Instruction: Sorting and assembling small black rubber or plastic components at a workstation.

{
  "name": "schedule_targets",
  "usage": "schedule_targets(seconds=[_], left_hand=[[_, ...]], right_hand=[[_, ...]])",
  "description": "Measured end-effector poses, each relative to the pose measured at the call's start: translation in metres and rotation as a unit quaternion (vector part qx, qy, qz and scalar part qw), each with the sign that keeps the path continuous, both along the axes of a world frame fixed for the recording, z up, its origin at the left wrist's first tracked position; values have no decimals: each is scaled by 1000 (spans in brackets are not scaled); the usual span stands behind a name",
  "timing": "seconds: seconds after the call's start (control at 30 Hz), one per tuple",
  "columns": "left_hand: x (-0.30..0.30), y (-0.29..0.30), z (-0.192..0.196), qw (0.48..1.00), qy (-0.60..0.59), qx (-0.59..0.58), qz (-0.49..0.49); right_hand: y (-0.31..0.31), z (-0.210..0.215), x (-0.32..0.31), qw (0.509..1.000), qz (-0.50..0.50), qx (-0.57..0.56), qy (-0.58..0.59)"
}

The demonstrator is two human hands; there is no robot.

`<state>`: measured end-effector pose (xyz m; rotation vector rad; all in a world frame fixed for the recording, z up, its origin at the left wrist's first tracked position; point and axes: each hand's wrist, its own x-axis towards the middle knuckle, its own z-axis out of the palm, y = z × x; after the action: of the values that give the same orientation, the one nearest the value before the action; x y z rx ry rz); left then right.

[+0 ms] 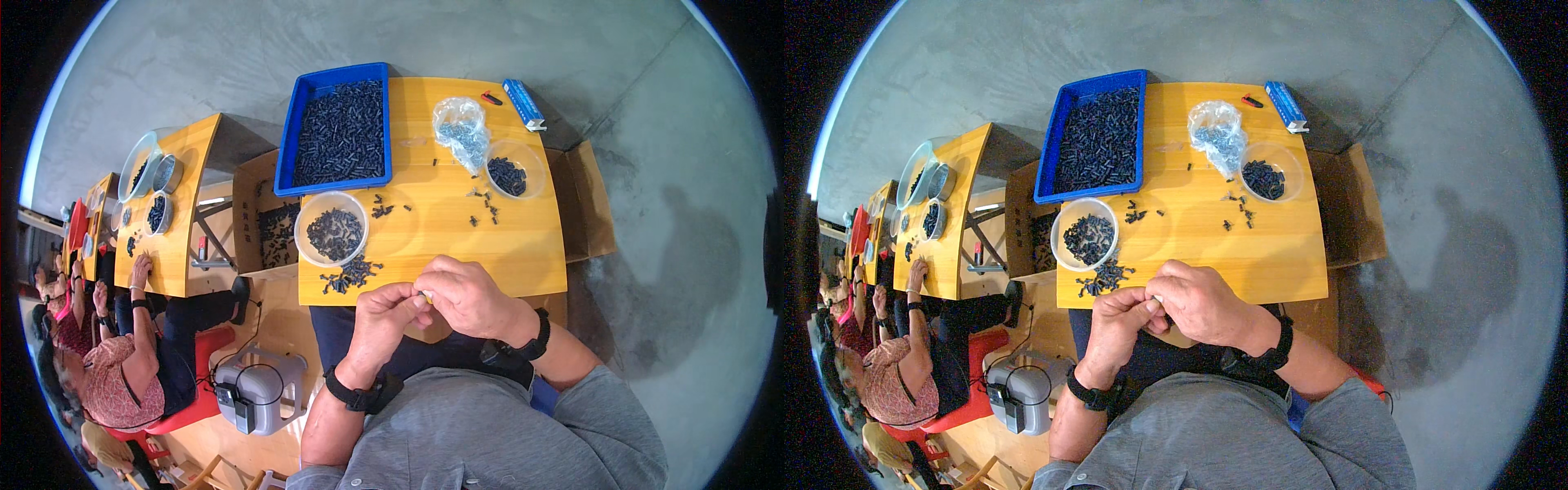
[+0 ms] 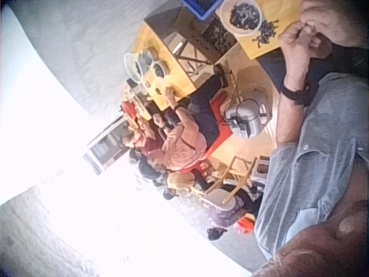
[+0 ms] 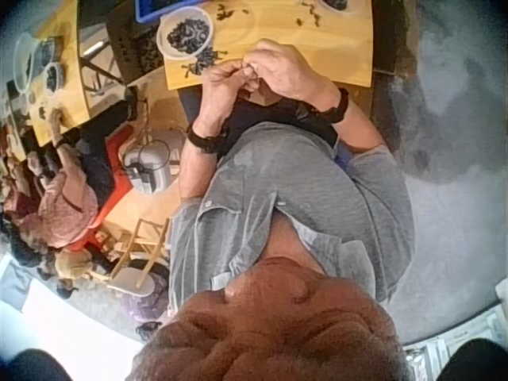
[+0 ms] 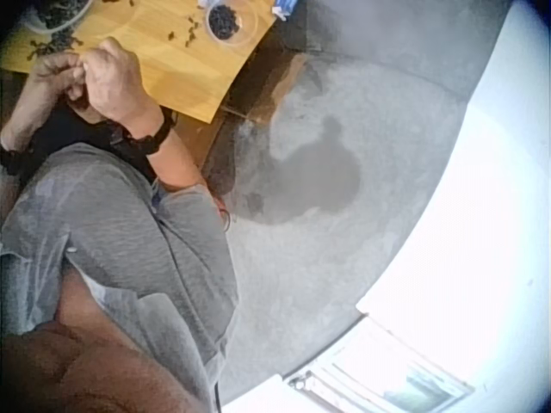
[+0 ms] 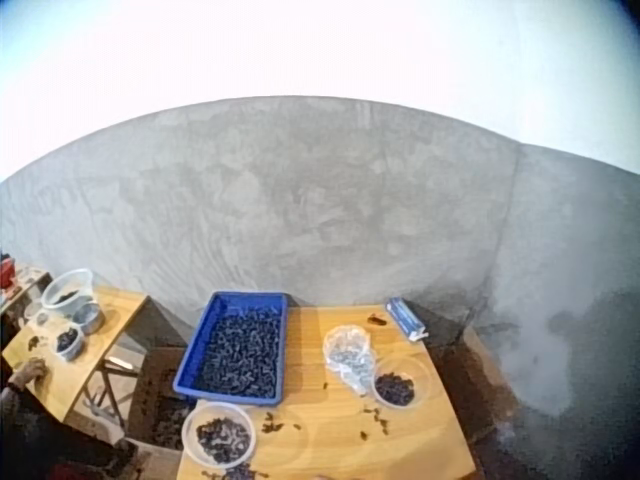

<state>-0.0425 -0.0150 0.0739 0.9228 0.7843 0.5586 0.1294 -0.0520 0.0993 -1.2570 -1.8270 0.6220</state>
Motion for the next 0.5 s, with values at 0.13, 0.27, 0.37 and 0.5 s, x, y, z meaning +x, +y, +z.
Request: schedule_targets(seconds=[0.13, 0.27, 0.37, 0.5], left_hand=[[2, 0, 0, 1000, 3, 27, 0], [4, 0, -3, 1000, -21, 10, 15], [5, 0, -2, 999, -28, 14, 16], [3, -1, -3, 998, -29, 41, 34]], right_hand=[[0, 0, 2, 1000, -9, -13, 21], [5, 2, 6, 998, -2, -10, 57], [6, 1, 6, 996, -11, -1, 83], [-2, 7, 9, 956, -75, -158, 236]])
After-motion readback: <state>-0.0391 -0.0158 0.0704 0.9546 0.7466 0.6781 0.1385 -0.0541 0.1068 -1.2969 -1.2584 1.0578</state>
